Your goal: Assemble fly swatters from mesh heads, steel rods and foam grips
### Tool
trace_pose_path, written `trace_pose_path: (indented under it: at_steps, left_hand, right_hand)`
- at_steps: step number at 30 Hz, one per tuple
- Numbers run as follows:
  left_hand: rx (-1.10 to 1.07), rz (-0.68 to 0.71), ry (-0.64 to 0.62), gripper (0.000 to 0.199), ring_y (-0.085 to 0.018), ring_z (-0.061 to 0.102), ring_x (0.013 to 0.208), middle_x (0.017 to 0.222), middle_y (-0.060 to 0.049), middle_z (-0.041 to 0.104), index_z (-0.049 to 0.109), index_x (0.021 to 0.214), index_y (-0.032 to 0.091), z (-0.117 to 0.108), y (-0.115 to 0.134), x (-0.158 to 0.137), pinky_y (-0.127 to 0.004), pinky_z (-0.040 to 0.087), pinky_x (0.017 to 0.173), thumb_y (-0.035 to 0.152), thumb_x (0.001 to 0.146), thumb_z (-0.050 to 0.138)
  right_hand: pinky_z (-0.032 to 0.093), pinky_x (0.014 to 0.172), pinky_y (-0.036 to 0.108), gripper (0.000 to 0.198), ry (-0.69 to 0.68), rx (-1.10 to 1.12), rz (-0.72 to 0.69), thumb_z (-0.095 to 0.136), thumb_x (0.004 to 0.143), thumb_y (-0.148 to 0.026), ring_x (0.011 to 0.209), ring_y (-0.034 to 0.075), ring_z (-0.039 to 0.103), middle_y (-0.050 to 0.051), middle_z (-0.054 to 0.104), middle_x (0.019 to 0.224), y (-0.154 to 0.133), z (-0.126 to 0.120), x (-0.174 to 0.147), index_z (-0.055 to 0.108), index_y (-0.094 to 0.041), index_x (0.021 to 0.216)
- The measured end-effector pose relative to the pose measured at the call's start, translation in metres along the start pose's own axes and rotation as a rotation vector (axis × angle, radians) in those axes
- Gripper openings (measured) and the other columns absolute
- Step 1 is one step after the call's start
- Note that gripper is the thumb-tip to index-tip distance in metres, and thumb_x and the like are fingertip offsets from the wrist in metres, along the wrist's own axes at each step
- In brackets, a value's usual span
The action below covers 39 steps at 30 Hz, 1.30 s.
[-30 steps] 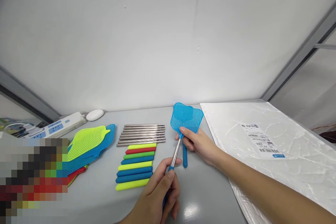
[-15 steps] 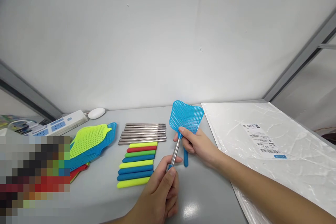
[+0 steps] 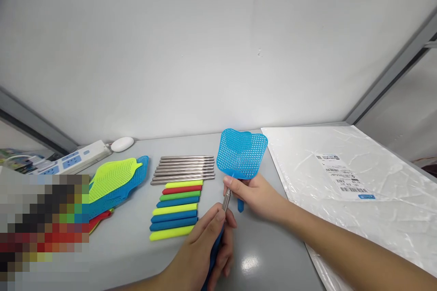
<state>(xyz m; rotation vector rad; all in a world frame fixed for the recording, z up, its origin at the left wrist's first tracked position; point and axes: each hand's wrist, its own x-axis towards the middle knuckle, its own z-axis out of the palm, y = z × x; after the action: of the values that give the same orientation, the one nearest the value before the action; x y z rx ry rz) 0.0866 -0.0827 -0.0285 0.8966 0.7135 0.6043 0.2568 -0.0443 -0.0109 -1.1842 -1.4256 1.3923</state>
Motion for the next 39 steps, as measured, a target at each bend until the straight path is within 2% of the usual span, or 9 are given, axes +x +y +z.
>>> trace_pose_path:
  at_steps: [6, 13, 20, 25, 27, 30, 33, 36, 39]
  left_hand:
    - [0.002, -0.019, -0.004, 0.039, -0.004, 0.028, 0.027, 0.045, 0.013, 0.037, 0.044, 0.083, 0.022, 0.002, 0.007, -0.002, -0.025, 0.044, 0.052, 0.058, 0.094, 0.037]
    - [-0.095, -0.047, -0.048, 0.039, -0.003, 0.025, 0.026, 0.044, 0.013, 0.035, 0.040, 0.075, 0.021, -0.001, 0.008, -0.003, -0.024, 0.041, 0.052, 0.055, 0.095, 0.038]
    - [-0.227, -0.078, -0.145, 0.037, -0.005, 0.027, 0.026, 0.040, 0.013, 0.034, 0.041, 0.078, 0.021, -0.005, 0.014, -0.001, -0.023, 0.041, 0.053, 0.051, 0.099, 0.031]
    - [-0.228, -0.087, -0.156, 0.040, -0.005, 0.024, 0.025, 0.037, 0.013, 0.031, 0.040, 0.075, 0.021, -0.005, 0.013, 0.000, -0.024, 0.042, 0.052, 0.054, 0.097, 0.033]
    - [-0.194, -0.070, -0.135, 0.039, -0.005, 0.023, 0.025, 0.037, 0.013, 0.031, 0.040, 0.075, 0.021, -0.004, 0.012, 0.000, -0.024, 0.042, 0.052, 0.053, 0.097, 0.033]
    - [-0.117, -0.044, -0.099, 0.039, -0.004, 0.023, 0.026, 0.038, 0.013, 0.032, 0.041, 0.074, 0.021, -0.002, 0.010, 0.000, -0.025, 0.043, 0.053, 0.051, 0.097, 0.035]
    - [-0.069, -0.042, -0.066, 0.040, -0.004, 0.023, 0.027, 0.039, 0.012, 0.032, 0.042, 0.073, 0.021, -0.001, 0.009, -0.001, -0.026, 0.044, 0.054, 0.051, 0.098, 0.035]
    - [-0.054, -0.046, -0.048, 0.040, -0.004, 0.023, 0.027, 0.040, 0.012, 0.033, 0.041, 0.073, 0.021, -0.002, 0.008, -0.002, -0.026, 0.044, 0.052, 0.054, 0.096, 0.037]
    - [-0.056, -0.030, -0.044, 0.040, -0.005, 0.022, 0.027, 0.039, 0.013, 0.032, 0.039, 0.073, 0.022, -0.002, 0.008, -0.003, -0.026, 0.044, 0.051, 0.055, 0.096, 0.037]
  right_hand:
    - [0.041, 0.063, 0.029, 0.035, 0.144, -0.059, -0.041, 0.061, 0.086, -0.055, 0.067, 0.015, 0.049, 0.000, 0.052, 0.071, -0.002, 0.003, 0.003, 0.054, -0.022, 0.078]
    - [0.035, 0.060, 0.028, 0.040, 0.064, -0.044, -0.009, 0.056, 0.089, -0.056, 0.063, 0.013, 0.041, -0.003, 0.042, 0.067, -0.004, -0.001, 0.000, 0.048, -0.021, 0.071]
    - [0.021, 0.051, 0.027, 0.047, -0.029, 0.155, 0.023, 0.057, 0.087, -0.059, 0.054, 0.010, 0.022, -0.008, 0.026, 0.060, 0.003, 0.000, 0.006, 0.038, -0.022, 0.066]
    - [0.018, 0.049, 0.026, 0.044, -0.065, 0.287, 0.004, 0.063, 0.085, -0.055, 0.053, 0.009, 0.021, -0.007, 0.028, 0.061, 0.010, -0.002, 0.009, 0.041, -0.021, 0.068]
    - [0.025, 0.050, 0.026, 0.043, -0.036, 0.261, -0.004, 0.061, 0.086, -0.057, 0.053, 0.010, 0.027, -0.006, 0.033, 0.060, 0.011, -0.004, 0.008, 0.047, -0.021, 0.068]
    - [0.036, 0.054, 0.028, 0.044, 0.153, 0.229, 0.038, 0.061, 0.082, -0.064, 0.057, 0.013, 0.039, -0.003, 0.043, 0.064, 0.009, -0.007, 0.007, 0.054, -0.021, 0.074]
    - [0.037, 0.055, 0.029, 0.043, 0.297, 0.157, 0.028, 0.063, 0.081, -0.062, 0.057, 0.013, 0.041, -0.002, 0.046, 0.063, 0.006, -0.007, 0.006, 0.052, -0.022, 0.070]
    - [0.028, 0.051, 0.029, 0.053, 0.234, 0.092, 0.006, 0.056, 0.086, -0.062, 0.050, 0.011, 0.031, -0.004, 0.035, 0.053, 0.003, -0.003, 0.006, 0.039, -0.022, 0.055]
    - [0.022, 0.050, 0.029, 0.056, 0.183, 0.080, 0.002, 0.051, 0.088, -0.062, 0.049, 0.010, 0.025, -0.005, 0.030, 0.051, 0.001, 0.001, 0.005, 0.033, -0.022, 0.053]
